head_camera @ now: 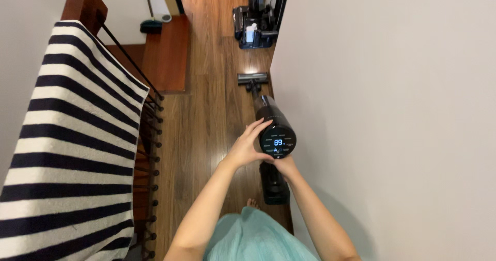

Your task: The person cleans the wooden floor of a hallway and the entrance to a room using a cordless vacuum cleaner, moving the cleaner back and forth across the surface.

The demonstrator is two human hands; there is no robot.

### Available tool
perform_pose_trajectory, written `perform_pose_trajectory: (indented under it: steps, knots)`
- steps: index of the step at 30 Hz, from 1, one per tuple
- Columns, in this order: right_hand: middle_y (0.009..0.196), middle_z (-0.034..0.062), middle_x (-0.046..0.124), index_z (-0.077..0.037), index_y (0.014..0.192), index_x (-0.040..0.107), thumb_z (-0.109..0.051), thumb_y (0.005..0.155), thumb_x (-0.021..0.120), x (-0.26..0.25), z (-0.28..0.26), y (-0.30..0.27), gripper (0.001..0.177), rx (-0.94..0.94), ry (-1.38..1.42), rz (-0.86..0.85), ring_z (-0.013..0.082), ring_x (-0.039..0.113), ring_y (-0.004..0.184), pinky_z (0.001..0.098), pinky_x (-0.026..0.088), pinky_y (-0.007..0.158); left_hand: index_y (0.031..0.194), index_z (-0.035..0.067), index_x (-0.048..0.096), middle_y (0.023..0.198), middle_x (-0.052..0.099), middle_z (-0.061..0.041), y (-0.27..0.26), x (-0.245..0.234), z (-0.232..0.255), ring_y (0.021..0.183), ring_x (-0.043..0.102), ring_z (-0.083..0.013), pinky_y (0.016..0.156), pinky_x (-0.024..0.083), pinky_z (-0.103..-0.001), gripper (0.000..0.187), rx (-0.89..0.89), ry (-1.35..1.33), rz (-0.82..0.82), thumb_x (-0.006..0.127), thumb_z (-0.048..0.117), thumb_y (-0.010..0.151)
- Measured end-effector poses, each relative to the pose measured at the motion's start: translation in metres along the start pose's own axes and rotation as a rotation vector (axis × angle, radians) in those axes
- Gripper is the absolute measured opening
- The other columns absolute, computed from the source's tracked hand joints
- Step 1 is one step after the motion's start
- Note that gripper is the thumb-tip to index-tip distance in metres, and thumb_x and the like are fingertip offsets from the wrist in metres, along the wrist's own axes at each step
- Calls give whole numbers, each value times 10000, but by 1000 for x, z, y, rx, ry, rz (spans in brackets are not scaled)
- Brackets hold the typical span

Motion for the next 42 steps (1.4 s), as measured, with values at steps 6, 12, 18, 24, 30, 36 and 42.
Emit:
perform_pose_trajectory:
  steps: [6,12,18,24,30,36,42]
  knots:
    - [1080,74,749,-39,1138,702,58,693,827,-1,-37,44,473,20,-45,59,182,721,950,354,594,800,1528,322,431,1648,353,-80,55,-11,-12,1467,421,-381,1166,423,-512,1152,-1,15,-2,990,293,521]
    - [1064,81,747,-16,1122,705,59,696,822,0,-61,91,448,-14,8,27,200,722,934,367,607,788,1528,291,440,1629,375,-90,103,-25,-32,1471,412,-400,1218,326,-579,1161,100,77,37,1025,292,525]
    - [1079,64,754,-36,1113,732,38,717,819,12,-82,143,412,42,-48,48,171,717,958,346,598,809,1507,327,430,1642,346,-49,151,-51,-49,1486,357,-398,1179,350,-566,1161,-67,88,-20,1003,314,497]
    - [1080,65,763,-46,1126,730,15,701,840,21,-108,176,442,22,-144,65,175,714,974,343,569,821,1527,307,439,1625,396,-74,187,-73,-67,1475,422,-402,1257,250,-594,1166,54,81,27,1012,327,511]
    - [1058,61,752,-47,1104,723,23,688,838,26,-115,208,437,25,-71,60,184,709,958,354,578,809,1522,312,430,1624,395,-81,216,-84,-82,1458,441,-368,1255,222,-595,1164,39,82,16,1005,342,511]
    - [1064,67,752,-32,1096,731,17,730,812,28,-121,235,378,24,-23,41,172,718,961,351,592,815,1523,328,432,1637,382,-79,237,-93,-93,1474,413,-358,1245,230,-596,1168,-3,81,8,999,337,502]
    - [1051,51,750,-50,1097,719,39,706,820,33,-134,244,414,45,-67,64,171,714,962,340,592,804,1540,336,409,1651,353,-87,250,-101,-99,1488,392,-349,1246,198,-618,1186,3,81,-6,1009,366,517]
Point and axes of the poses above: each hand's wrist, its own y-axis towards the middle knuckle, its own x-axis out of the palm, z = x × y, the point moved 2 cm from there along y, towards the middle knuckle
